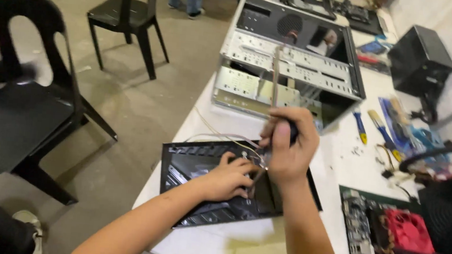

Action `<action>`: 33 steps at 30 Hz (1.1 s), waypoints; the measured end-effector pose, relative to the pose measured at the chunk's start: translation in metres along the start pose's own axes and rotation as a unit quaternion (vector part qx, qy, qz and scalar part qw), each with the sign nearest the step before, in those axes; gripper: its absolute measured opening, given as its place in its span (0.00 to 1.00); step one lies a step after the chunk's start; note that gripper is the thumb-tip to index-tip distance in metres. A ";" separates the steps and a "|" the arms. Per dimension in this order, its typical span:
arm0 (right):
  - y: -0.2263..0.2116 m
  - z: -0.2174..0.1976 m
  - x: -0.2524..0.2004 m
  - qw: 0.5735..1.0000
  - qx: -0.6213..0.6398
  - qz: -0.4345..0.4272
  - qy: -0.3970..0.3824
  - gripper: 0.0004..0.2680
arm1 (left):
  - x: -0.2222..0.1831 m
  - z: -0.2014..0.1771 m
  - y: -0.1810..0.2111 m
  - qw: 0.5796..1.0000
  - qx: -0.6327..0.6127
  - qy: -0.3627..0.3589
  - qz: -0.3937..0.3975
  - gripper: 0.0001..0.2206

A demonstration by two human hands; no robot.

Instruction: Assembling a computer case panel by connecting internal wiring and using a screwdriver to secure components.

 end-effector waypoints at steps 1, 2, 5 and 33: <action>0.012 0.007 0.004 0.985 0.142 0.029 -0.093 0.17 | 0.000 0.001 -0.001 1.000 0.011 0.001 0.001 0.07; 0.021 0.013 0.007 0.941 0.279 0.056 -0.185 0.19 | 0.003 0.001 -0.004 1.000 0.022 0.006 0.002 0.07; 0.079 0.020 -0.011 0.652 0.685 0.137 -0.294 0.07 | 0.005 0.000 -0.004 1.000 0.012 -0.008 0.008 0.05; -0.004 -0.049 0.009 0.948 0.163 0.194 -0.195 0.21 | -0.002 0.002 -0.013 0.999 -0.011 -0.003 0.051 0.09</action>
Point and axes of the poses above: each hand's wrist, its own x-axis towards the middle knuckle, its own z-axis out of the palm, y = z × x, the point moved 6 cm from there along x, towards the middle knuckle, and after that the axes turned 2 degrees about x, right-handed, at the moved point
